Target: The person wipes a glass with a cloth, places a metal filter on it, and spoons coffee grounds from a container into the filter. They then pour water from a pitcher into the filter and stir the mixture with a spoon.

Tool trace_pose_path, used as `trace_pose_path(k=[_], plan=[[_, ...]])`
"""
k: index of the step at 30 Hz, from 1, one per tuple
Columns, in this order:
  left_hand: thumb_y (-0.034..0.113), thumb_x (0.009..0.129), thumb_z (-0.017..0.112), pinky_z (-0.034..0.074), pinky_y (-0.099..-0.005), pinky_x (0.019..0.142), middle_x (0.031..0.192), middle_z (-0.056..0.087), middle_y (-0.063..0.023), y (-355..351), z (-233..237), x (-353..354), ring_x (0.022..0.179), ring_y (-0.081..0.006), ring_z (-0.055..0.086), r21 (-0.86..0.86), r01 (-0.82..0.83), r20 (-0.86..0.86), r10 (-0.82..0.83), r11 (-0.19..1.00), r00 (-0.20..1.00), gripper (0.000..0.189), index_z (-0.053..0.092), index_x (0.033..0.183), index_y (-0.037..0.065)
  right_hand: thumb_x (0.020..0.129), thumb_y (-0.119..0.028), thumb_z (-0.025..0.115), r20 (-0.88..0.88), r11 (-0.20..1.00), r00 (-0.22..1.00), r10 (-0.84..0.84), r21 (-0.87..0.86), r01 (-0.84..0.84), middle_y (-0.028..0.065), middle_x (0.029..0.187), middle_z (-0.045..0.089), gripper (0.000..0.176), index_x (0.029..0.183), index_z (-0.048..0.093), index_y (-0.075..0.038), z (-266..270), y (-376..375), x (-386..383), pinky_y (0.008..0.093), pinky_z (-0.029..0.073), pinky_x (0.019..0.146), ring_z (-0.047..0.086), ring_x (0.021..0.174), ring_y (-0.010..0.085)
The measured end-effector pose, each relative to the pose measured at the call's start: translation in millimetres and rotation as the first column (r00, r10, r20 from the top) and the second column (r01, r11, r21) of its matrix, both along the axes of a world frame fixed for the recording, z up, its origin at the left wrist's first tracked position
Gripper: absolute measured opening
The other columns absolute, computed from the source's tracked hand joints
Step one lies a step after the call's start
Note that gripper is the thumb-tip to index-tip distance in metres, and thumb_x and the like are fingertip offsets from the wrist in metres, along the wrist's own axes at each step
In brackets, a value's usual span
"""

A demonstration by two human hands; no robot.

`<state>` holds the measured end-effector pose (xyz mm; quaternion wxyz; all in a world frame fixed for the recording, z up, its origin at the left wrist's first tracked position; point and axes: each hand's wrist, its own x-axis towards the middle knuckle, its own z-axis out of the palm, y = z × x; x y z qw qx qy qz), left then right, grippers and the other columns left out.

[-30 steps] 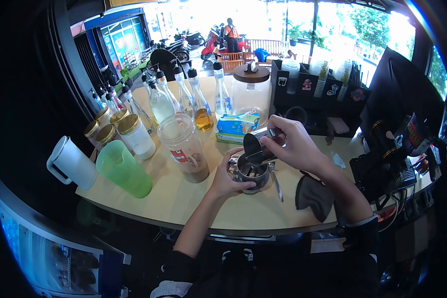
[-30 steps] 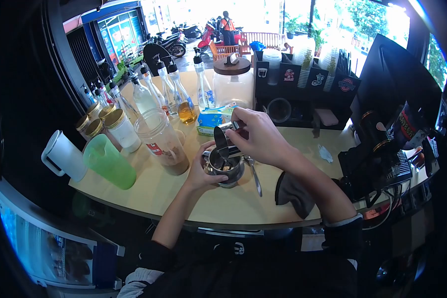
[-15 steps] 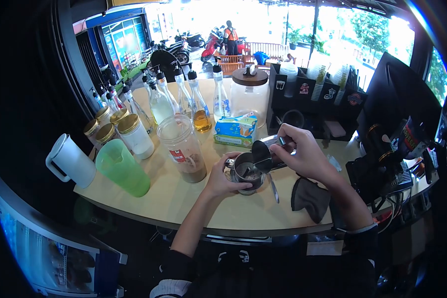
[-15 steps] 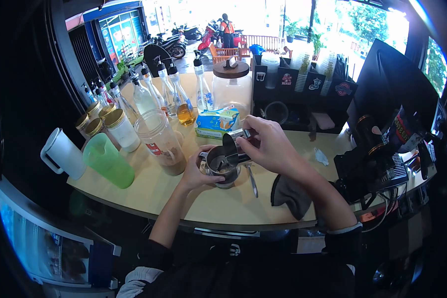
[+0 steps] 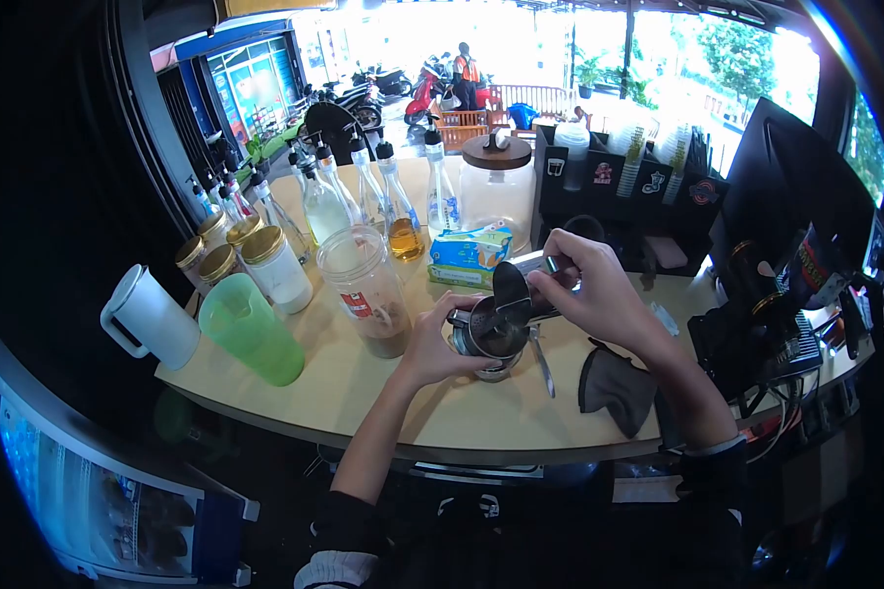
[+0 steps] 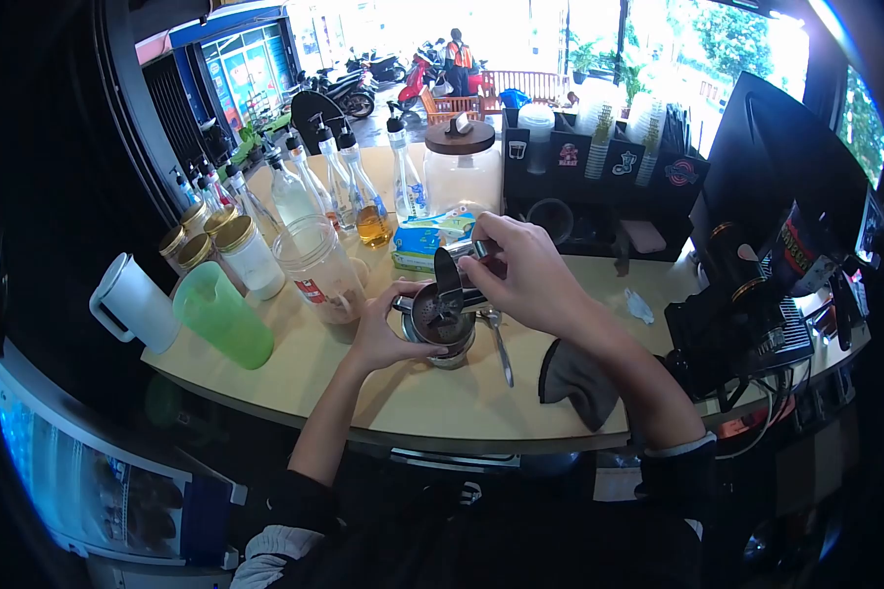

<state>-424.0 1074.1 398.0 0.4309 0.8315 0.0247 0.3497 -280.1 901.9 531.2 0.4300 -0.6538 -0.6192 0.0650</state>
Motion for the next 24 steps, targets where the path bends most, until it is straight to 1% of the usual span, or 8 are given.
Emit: trace_pose_path(k=[3, 5, 6, 13, 14, 15, 19, 24], plan=[[0.025, 0.051, 0.088, 0.03, -0.0449, 0.111, 0.107, 0.067, -0.0087, 4, -5, 1, 0.101, -0.0231, 0.065, 0.062, -0.011, -0.008, 0.011, 0.998, 1.0, 0.077, 0.056, 0.12, 0.008, 0.084, -0.006, 0.063, -0.006, 0.999, 1.0, -0.009, 0.031, 0.009, 0.0163, 0.082, 0.056, 0.022, 0.088, 0.046, 0.007, 0, -1, 1, 0.0315, 0.054, 0.062, 0.068, 0.074, 0.0228], [0.022, 0.05, 0.092, 0.046, -0.0319, 0.094, 0.117, 0.061, -0.0073, 5, -5, 0, 0.105, -0.0183, 0.062, 0.122, 0.007, -0.038, -0.002, 0.993, 0.999, 0.08, 0.055, 0.12, 0.006, 0.084, -0.006, 0.064, 0.03, 0.999, 0.999, -0.032, 0.031, 0.031, 0.0162, 0.081, 0.056, 0.022, 0.088, 0.046, 0.007, -1, -2, 4, 0.0318, 0.054, 0.062, 0.067, 0.072, 0.0224], [0.022, 0.05, 0.092, 0.046, -0.0319, 0.094, 0.117, 0.061, -0.0073, 6, -4, 0, 0.105, -0.0183, 0.062, 0.122, 0.007, -0.039, -0.002, 0.992, 0.999, 0.08, 0.055, 0.12, 0.006, 0.084, -0.006, 0.064, 0.066, 0.998, 0.996, -0.053, 0.031, 0.051, 0.0162, 0.08, 0.056, 0.022, 0.088, 0.047, 0.007, -1, -2, 5, 0.032, 0.054, 0.061, 0.067, 0.071, 0.0221], [0.023, 0.053, 0.089, 0.027, -0.0442, 0.112, 0.12, 0.062, -0.0089, 3, 1, -3, 0.108, -0.0229, 0.061, 0.205, -0.027, -0.042, 0.037, 0.978, 0.998, 0.076, 0.054, 0.118, 0.007, 0.083, -0.005, 0.064, 0.024, 0.997, 0.998, -0.058, 0.051, 0.057, 0.0154, 0.079, 0.057, 0.021, 0.087, 0.048, 0.007, -5, -7, 11, 0.0314, 0.053, 0.06, 0.066, 0.07, 0.0212], [0.023, 0.053, 0.088, 0.022, -0.0468, 0.114, 0.12, 0.063, -0.0092, 2, 2, -3, 0.109, -0.0243, 0.061, 0.209, -0.033, -0.03, 0.041, 0.977, 0.999, 0.075, 0.054, 0.118, 0.007, 0.085, -0.005, 0.063, 0.028, 0.996, 0.999, -0.041, 0.081, 0.039, 0.0086, 0.07, 0.054, 0.02, 0.084, 0.046, 0.004, -7, -8, 12, 0.026, 0.049, 0.055, 0.067, 0.07, 0.0159], [0.023, 0.053, 0.088, 0.022, -0.0468, 0.114, 0.12, 0.063, -0.0092, 2, 1, -2, 0.109, -0.0243, 0.061, 0.209, -0.034, -0.031, 0.041, 0.977, 0.999, 0.075, 0.054, 0.118, 0.007, 0.088, -0.006, 0.062, 0.033, 0.994, 0.999, -0.024, 0.111, 0.021, 0.0017, 0.06, 0.051, 0.02, 0.082, 0.044, 0.001, -9, -8, 13, 0.0207, 0.045, 0.051, 0.068, 0.07, 0.0106], [0.029, 0.052, 0.087, 0.022, -0.0504, 0.114, 0.119, 0.063, -0.0081, 1, 3, -1, 0.112, -0.0267, 0.059, 0.191, -0.072, 0.006, 0.072, 0.979, 0.997, 0.072, 0.057, 0.115, 0.012, 0.087, -0.006, 0.063, 0.016, 0.992, 1.0, -0.013, 0.128, 0.01, 0.0006, 0.06, 0.05, 0.021, 0.081, 0.044, 0.001, -13, -10, 15, 0.0202, 0.043, 0.05, 0.068, 0.072, 0.0093], [0.028, 0.053, 0.087, 0.023, -0.0504, 0.114, 0.12, 0.063, -0.0081, 0, 5, -1, 0.114, -0.027, 0.058, 0.215, -0.112, 0.04, 0.106, 0.97, 0.994, 0.072, 0.056, 0.116, 0.013, 0.087, -0.006, 0.063, -0.114, 0.994, 0.992, -0.052, 0.087, 0.062, -0.0043, 0.061, 0.045, 0.02, 0.081, 0.045, -0.001, -7, -20, 13, 0.0164, 0.038, 0.052, 0.047, 0.06, -0.0017]])
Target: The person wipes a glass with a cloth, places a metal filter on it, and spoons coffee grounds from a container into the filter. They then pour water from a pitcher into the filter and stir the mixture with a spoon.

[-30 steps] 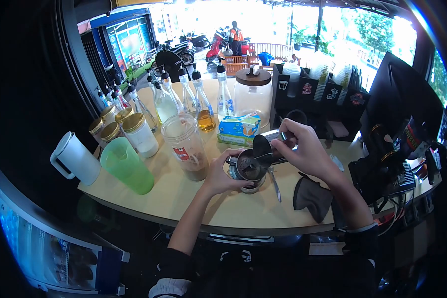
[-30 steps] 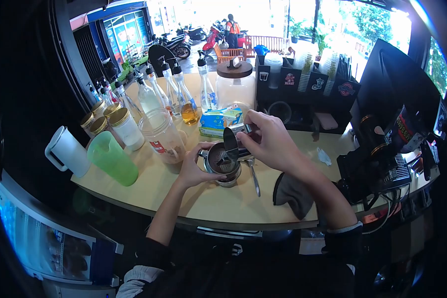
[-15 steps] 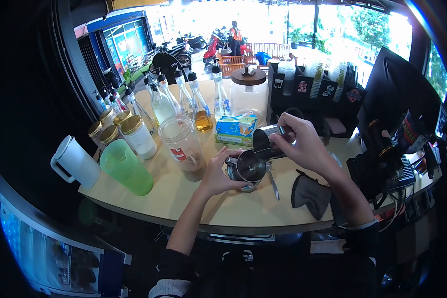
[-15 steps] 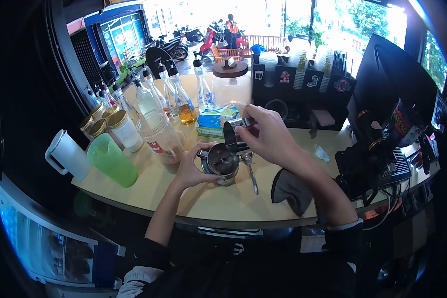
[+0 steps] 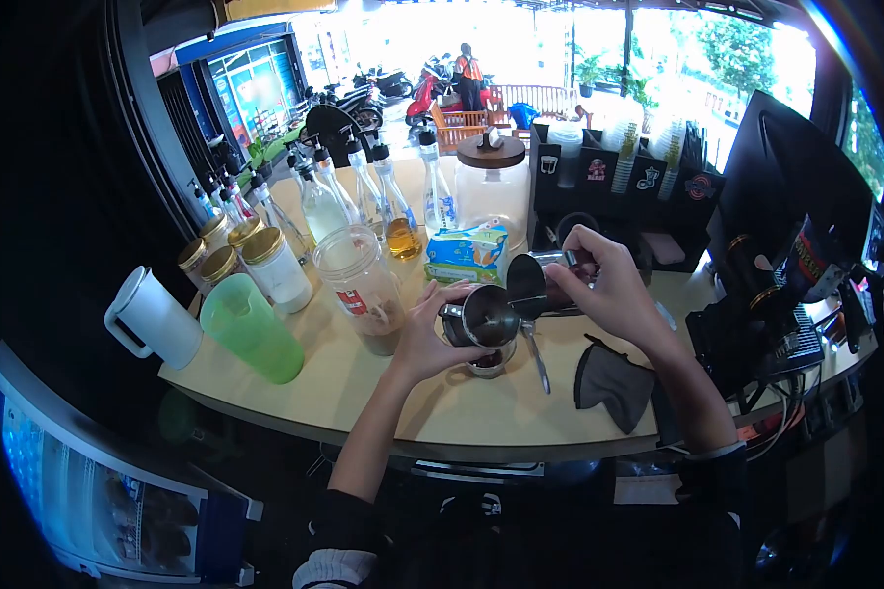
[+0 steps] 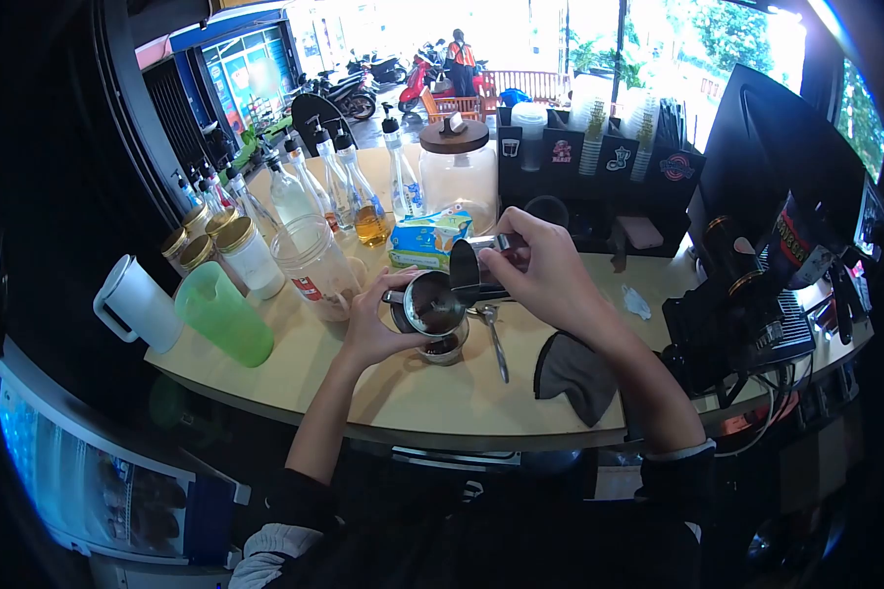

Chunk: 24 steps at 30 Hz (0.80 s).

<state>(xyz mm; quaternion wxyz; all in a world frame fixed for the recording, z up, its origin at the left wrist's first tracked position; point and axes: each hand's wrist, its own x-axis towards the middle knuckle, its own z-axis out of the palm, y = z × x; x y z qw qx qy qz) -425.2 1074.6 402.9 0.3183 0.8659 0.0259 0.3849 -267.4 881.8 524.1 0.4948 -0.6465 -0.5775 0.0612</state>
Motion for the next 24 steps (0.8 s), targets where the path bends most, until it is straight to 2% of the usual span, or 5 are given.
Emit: trace_pose_path(k=[4, 6, 8, 16, 24], plan=[[0.028, 0.054, 0.088, 0.028, -0.0481, 0.111, 0.119, 0.063, -0.0087, 0, 2, 2, 0.114, -0.0256, 0.058, -0.011, -0.048, 0.038, 0.048, 0.999, 0.998, 0.073, 0.056, 0.117, 0.011, 0.084, -0.008, 0.066, 0.01, 0.994, 0.994, -0.106, -0.009, 0.106, -0.0021, 0.068, 0.048, 0.019, 0.08, 0.049, 0.001, -24, -1, 31, 0.0231, 0.037, 0.049, 0.043, 0.057, 0.0011], [0.028, 0.053, 0.088, 0.032, -0.046, 0.11, 0.118, 0.063, -0.0093, -2, 6, 1, 0.113, -0.0245, 0.059, -0.037, -0.064, 0.027, 0.065, 0.997, 0.998, 0.074, 0.056, 0.117, 0.01, 0.085, -0.008, 0.065, -0.119, 0.987, 0.989, -0.089, 0.122, 0.103, -0.0059, 0.066, 0.04, 0.02, 0.076, 0.048, -0.002, -40, 0, 48, 0.0204, 0.027, 0.05, 0.031, 0.058, 0.0011], [0.025, 0.051, 0.091, 0.046, -0.0323, 0.093, 0.107, 0.065, -0.0087, -7, 14, -1, 0.1, -0.0173, 0.063, -0.117, -0.103, -0.013, 0.102, 0.988, 0.995, 0.076, 0.056, 0.115, 0.007, 0.085, -0.008, 0.065, -0.132, 0.983, 0.984, -0.122, 0.12, 0.138, -0.0064, 0.065, 0.039, 0.02, 0.076, 0.048, -0.003, -50, -6, 61, 0.02, 0.028, 0.05, 0.031, 0.059, 0.0006], [0.025, 0.052, 0.091, 0.048, -0.0305, 0.09, 0.104, 0.065, -0.0072, 3, 0, 8, 0.096, -0.0155, 0.063, -0.315, -0.102, 0.02, 0.114, 0.943, 0.993, 0.075, 0.055, 0.115, 0.004, 0.089, -0.01, 0.062, -0.467, 0.962, 0.871, -0.153, 0.132, 0.24, -0.0063, 0.067, 0.048, 0.021, 0.077, 0.046, -0.007, -115, -17, 98, 0.018, 0.033, 0.051, 0.041, 0.059, -0.0006], [0.016, 0.055, 0.091, 0.047, -0.0297, 0.093, 0.106, 0.063, -0.0085, 2, -7, 5, 0.099, -0.0143, 0.061, -0.487, -0.014, -0.008, 0.012, 0.873, 1.0, 0.074, 0.052, 0.116, 0.002, 0.092, -0.012, 0.059, -0.637, 0.95, 0.762, -0.118, 0.151, 0.273, -0.0047, 0.071, 0.051, 0.018, 0.079, 0.047, -0.01, -158, -14, 99, 0.0192, 0.037, 0.056, 0.045, 0.063, 0.0014]])
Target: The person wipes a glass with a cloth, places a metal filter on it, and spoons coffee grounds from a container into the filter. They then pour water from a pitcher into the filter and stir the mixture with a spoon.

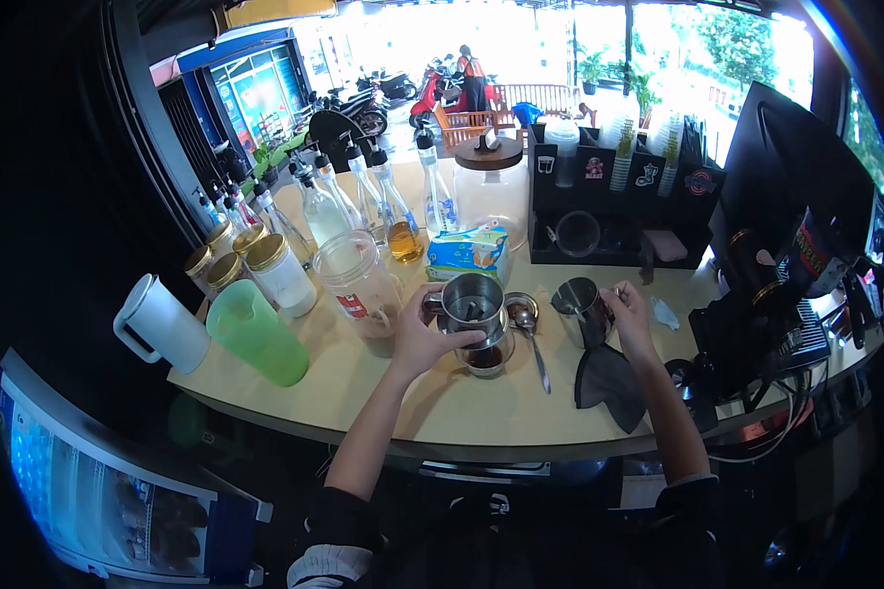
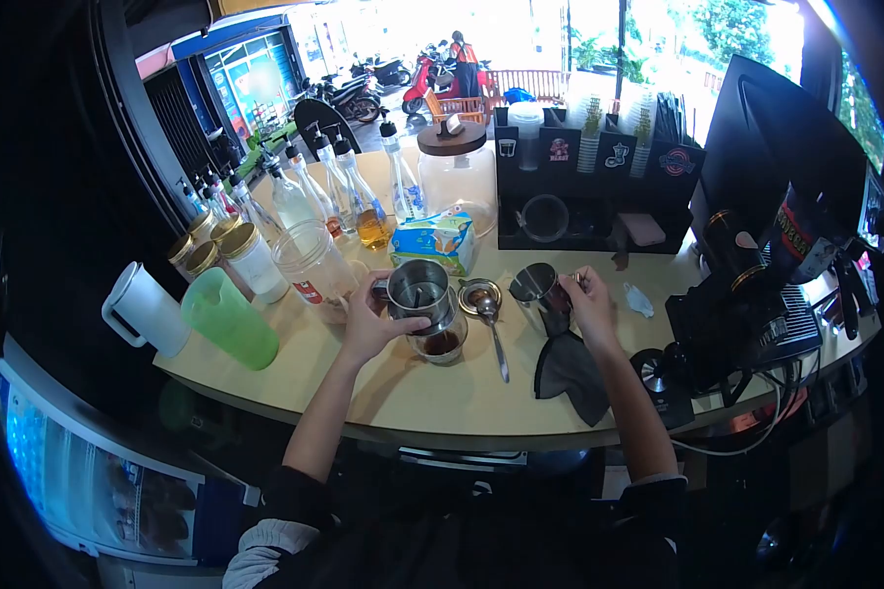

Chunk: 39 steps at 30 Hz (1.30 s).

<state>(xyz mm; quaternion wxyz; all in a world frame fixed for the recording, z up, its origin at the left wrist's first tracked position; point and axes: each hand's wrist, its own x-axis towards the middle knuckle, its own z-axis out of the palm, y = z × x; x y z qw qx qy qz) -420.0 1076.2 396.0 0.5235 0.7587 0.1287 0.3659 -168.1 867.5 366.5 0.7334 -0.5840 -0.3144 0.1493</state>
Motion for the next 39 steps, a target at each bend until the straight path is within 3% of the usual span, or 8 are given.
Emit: trace_pose_path(k=[2, 21, 26, 32, 34, 36, 37, 39], plan=[[0.006, 0.055, 0.09, 0.047, -0.0304, 0.093, 0.106, 0.061, -0.0066, 2, -7, 0, 0.101, -0.0142, 0.06, -0.048, 0.081, 0.032, -0.08, 0.996, 0.996, 0.072, 0.05, 0.115, 0.004, 0.092, -0.012, 0.058, -0.034, 1.0, 0.999, 0.013, 0.019, -0.013, -0.0048, 0.071, 0.05, 0.017, 0.08, 0.047, -0.01, -10, 2, 4, 0.0195, 0.037, 0.056, 0.046, 0.063, 0.0016], [0.013, 0.053, 0.092, 0.047, -0.0317, 0.094, 0.11, 0.06, -0.0082, 5, -30, 1, 0.104, -0.0159, 0.059, -0.09, 0.21, -0.052, -0.215, 0.974, 0.975, 0.077, 0.049, 0.118, 0.004, 0.096, -0.016, 0.053, -0.066, 0.998, 0.997, -0.043, -0.052, 0.04, -0.0002, 0.076, 0.054, 0.016, 0.084, 0.05, -0.007, -37, -4, 1, 0.0245, 0.045, 0.071, 0.055, 0.073, 0.0083], [0.008, 0.054, 0.09, 0.042, -0.0339, 0.1, 0.119, 0.054, -0.0094, 5, -31, 1, 0.113, -0.0183, 0.053, -0.161, 0.293, 0.01, -0.295, 0.942, 0.955, 0.09, 0.041, 0.129, 0.005, 0.095, -0.015, 0.054, -0.019, 0.991, 0.997, -0.076, -0.113, 0.073, 0.0006, 0.083, 0.055, 0.009, 0.094, 0.053, -0.005, -35, -4, 2, 0.0246, 0.045, 0.075, 0.055, 0.079, 0.0094], [0.017, 0.061, 0.088, 0.033, -0.0372, 0.109, 0.131, 0.049, -0.015, 16, -30, -12, 0.123, -0.0236, 0.048, 0.08, 0.251, 0.117, -0.26, 0.965, 0.959, 0.093, 0.036, 0.136, 0.003, 0.087, -0.013, 0.062, 0.275, 0.909, 0.903, -0.329, -0.169, 0.382, 0.0095, 0.108, 0.051, 0.024, 0.106, 0.051, -0.004, -27, 3, 12, 0.0313, 0.041, 0.088, 0.049, 0.103, 0.0185], [0.018, 0.064, 0.086, 0.033, -0.0376, 0.109, 0.133, 0.048, -0.0162, 23, -22, -32, 0.126, -0.0242, 0.046, 0.185, 0.179, 0.115, -0.202, 0.966, 0.973, 0.088, 0.037, 0.135, 0.003, 0.084, -0.011, 0.063, 0.582, 0.879, 0.733, -0.351, -0.065, 0.472, 0.0127, 0.115, 0.049, 0.027, 0.108, 0.051, -0.005, 19, 7, -19, 0.035, 0.04, 0.091, 0.047, 0.111, 0.0235], [0.023, 0.068, 0.083, 0.042, -0.0386, 0.099, 0.122, 0.056, -0.019, 27, -24, -55, 0.116, -0.0275, 0.053, 0.268, -0.048, 0.255, -0.023, 0.962, 0.967, 0.062, 0.054, 0.119, 0.002, 0.083, -0.009, 0.062, 0.638, 0.903, 0.707, -0.307, -0.04, 0.428, 0.013, 0.117, 0.049, 0.027, 0.108, 0.051, -0.006, 69, 20, -59, 0.0354, 0.04, 0.091, 0.047, 0.113, 0.0245], [0.023, 0.068, 0.083, 0.042, -0.0386, 0.099, 0.122, 0.056, -0.019, 36, -24, -61, 0.116, -0.0275, 0.053, 0.271, -0.052, 0.252, -0.019, 0.961, 0.968, 0.062, 0.054, 0.119, 0.002, 0.082, -0.007, 0.062, 0.684, 0.922, 0.679, -0.267, -0.024, 0.387, 0.0134, 0.119, 0.049, 0.028, 0.109, 0.052, -0.006, 88, 31, -78, 0.0359, 0.041, 0.092, 0.047, 0.115, 0.0255], [0.026, 0.07, 0.081, 0.042, -0.0397, 0.098, 0.118, 0.055, -0.017, 58, -24, -75, 0.112, -0.0269, 0.053, 0.339, -0.195, 0.587, -0.045, 0.92, 0.809, 0.067, 0.049, 0.122, 0.0, 0.081, -0.003, 0.06, 0.759, 0.978, 0.634, -0.147, 0.014, 0.21, 0.0099, 0.12, 0.051, 0.025, 0.105, 0.053, -0.006, 113, 59, -102, 0.0306, 0.042, 0.088, 0.051, 0.112, 0.0208]])
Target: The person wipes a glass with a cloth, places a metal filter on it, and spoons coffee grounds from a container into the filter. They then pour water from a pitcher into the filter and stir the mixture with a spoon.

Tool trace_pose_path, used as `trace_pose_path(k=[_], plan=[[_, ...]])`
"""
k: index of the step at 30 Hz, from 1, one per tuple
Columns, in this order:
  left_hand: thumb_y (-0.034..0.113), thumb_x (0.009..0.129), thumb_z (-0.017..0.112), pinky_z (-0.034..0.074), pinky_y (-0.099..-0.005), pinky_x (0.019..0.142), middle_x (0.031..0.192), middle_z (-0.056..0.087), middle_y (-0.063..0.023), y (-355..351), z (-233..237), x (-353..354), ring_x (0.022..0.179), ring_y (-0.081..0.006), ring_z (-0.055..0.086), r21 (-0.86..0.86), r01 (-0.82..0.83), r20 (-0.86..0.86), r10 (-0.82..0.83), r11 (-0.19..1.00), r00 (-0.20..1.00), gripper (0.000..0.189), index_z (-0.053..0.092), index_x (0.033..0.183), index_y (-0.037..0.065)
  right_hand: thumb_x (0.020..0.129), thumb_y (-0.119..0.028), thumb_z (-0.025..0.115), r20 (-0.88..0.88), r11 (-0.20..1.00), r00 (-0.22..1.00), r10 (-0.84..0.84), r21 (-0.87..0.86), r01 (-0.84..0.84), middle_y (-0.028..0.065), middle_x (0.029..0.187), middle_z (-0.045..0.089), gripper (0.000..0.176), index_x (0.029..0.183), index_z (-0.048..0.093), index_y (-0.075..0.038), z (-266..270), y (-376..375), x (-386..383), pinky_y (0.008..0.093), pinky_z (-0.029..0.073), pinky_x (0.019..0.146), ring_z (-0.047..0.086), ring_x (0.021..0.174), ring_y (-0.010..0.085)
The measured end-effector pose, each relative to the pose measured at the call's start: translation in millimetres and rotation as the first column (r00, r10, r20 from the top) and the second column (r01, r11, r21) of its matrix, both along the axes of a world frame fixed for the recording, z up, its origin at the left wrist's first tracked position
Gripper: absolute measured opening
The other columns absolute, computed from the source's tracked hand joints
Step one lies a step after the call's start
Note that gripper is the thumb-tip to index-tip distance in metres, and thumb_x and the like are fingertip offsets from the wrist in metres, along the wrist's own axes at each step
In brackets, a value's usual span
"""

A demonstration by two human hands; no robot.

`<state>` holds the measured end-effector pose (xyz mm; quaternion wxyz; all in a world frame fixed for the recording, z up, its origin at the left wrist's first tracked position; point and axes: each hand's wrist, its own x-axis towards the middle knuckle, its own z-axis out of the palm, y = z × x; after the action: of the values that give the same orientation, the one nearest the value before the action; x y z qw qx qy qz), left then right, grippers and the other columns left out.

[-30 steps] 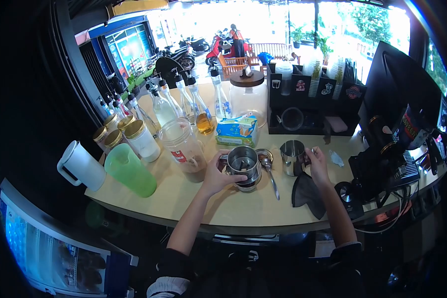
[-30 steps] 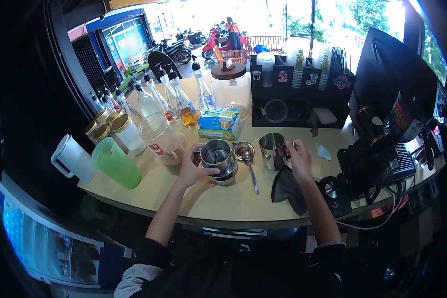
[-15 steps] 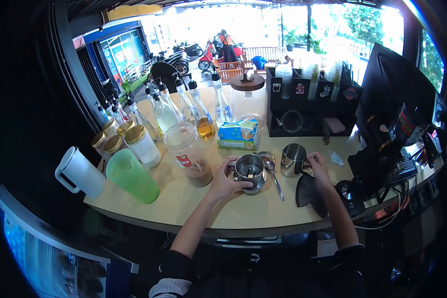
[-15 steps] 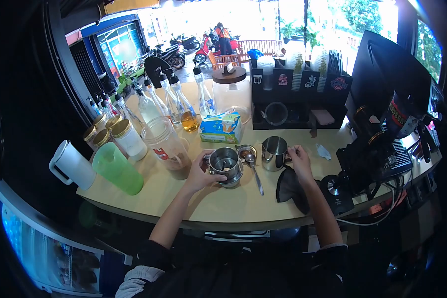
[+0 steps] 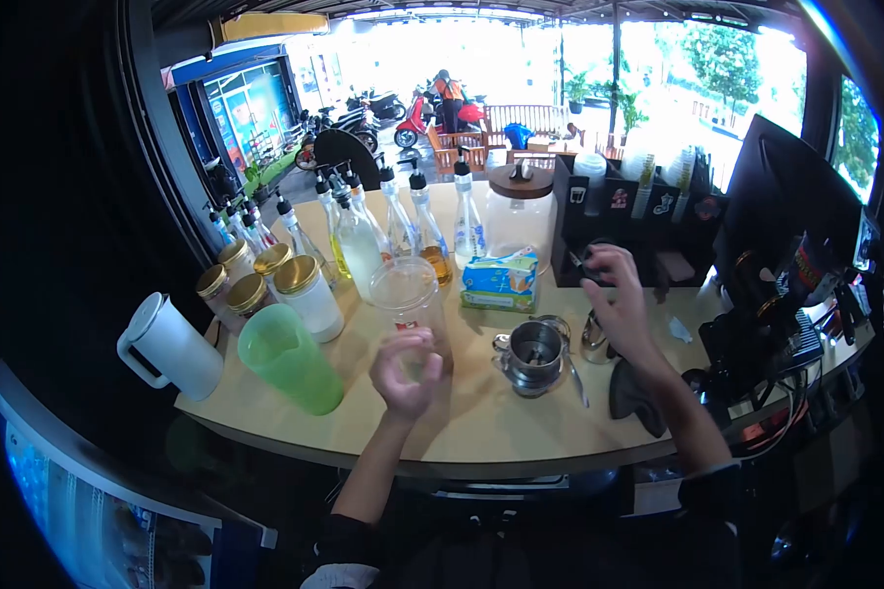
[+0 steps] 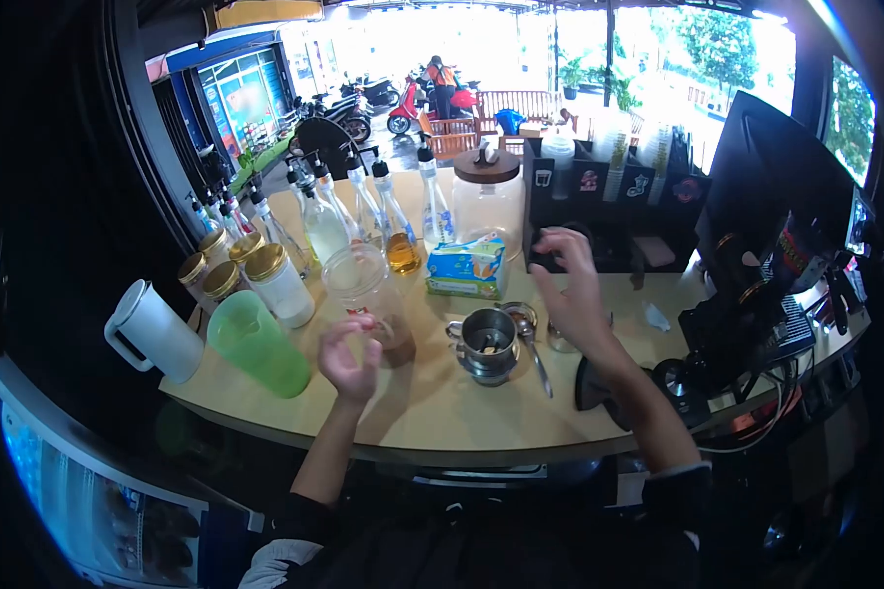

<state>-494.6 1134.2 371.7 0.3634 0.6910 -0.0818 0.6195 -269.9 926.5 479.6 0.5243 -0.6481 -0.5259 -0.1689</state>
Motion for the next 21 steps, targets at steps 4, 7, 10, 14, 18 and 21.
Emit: trace_pose_path(k=[4, 7, 10, 14, 18, 21], plan=[[0.031, 0.067, 0.083, 0.04, -0.0401, 0.099, 0.117, 0.053, -0.0147, 33, 16, -12, 0.111, -0.0263, 0.052, -0.154, -0.211, 0.051, 0.221, 0.965, 0.974, 0.08, 0.041, 0.127, 0.0, 0.083, -0.003, 0.058, 0.145, 0.928, 0.923, 0.357, -0.163, -0.334, 0.0147, 0.108, 0.058, 0.017, 0.099, 0.056, 0.0, 42, 60, -58, 0.0372, 0.046, 0.086, 0.06, 0.097, 0.0294], [0.035, 0.054, 0.089, 0.039, -0.0382, 0.101, 0.122, 0.05, -0.0132, 61, -4, -8, 0.117, -0.0259, 0.049, -0.231, -0.22, -0.27, 0.155, 0.948, 0.95, 0.1, 0.033, 0.13, 0.001, 0.084, -0.004, 0.057, 0.209, 0.856, 0.844, 0.494, -0.29, -0.429, 0.0165, 0.102, 0.06, 0.018, 0.101, 0.056, 0.002, 55, 107, -85, 0.0372, 0.047, 0.084, 0.061, 0.092, 0.0328], [0.03, 0.051, 0.091, 0.043, -0.0392, 0.098, 0.12, 0.053, -0.0129, 58, -44, -4, 0.115, -0.0259, 0.052, -0.467, 0.041, -0.429, -0.267, 0.884, 0.863, 0.103, 0.033, 0.132, 0.002, 0.084, -0.006, 0.055, 0.242, 0.761, 0.774, 0.585, -0.494, -0.421, 0.0166, 0.096, 0.063, 0.016, 0.097, 0.06, 0.003, 54, 148, -95, 0.037, 0.047, 0.083, 0.061, 0.091, 0.0331], [0.024, 0.049, 0.092, 0.047, -0.0392, 0.095, 0.117, 0.058, -0.0127, 47, -32, -9, 0.111, -0.0254, 0.057, -0.371, -0.047, -0.624, -0.212, 0.927, 0.753, 0.1, 0.037, 0.13, 0.001, 0.08, -0.004, 0.054, 0.101, 0.54, 0.699, 0.708, -0.715, -0.443, 0.0178, 0.081, 0.065, 0.013, 0.085, 0.064, 0.004, 54, 176, -93, 0.038, 0.048, 0.075, 0.062, 0.079, 0.0319], [0.024, 0.049, 0.091, 0.046, -0.037, 0.096, 0.116, 0.059, -0.0123, 43, -34, -10, 0.109, -0.0243, 0.059, -0.342, 0.141, -0.539, -0.317, 0.929, 0.781, 0.092, 0.045, 0.126, 0.003, 0.076, -0.003, 0.055, 0.087, 0.392, 0.709, 0.699, -0.877, -0.279, 0.0177, 0.074, 0.064, 0.012, 0.079, 0.064, 0.004, 56, 174, -93, 0.0377, 0.049, 0.066, 0.061, 0.066, 0.0289], [0.024, 0.049, 0.091, 0.045, -0.037, 0.097, 0.12, 0.057, -0.0125, 42, -29, -13, 0.112, -0.0242, 0.057, -0.331, 0.157, -0.575, -0.331, 0.931, 0.748, 0.095, 0.044, 0.129, 0.003, 0.074, -0.008, 0.059, 0.189, 0.395, 0.699, 0.69, -0.907, -0.144, 0.0167, 0.076, 0.065, 0.012, 0.076, 0.065, 0.002, 47, 171, -92, 0.0362, 0.049, 0.063, 0.062, 0.066, 0.0276]])
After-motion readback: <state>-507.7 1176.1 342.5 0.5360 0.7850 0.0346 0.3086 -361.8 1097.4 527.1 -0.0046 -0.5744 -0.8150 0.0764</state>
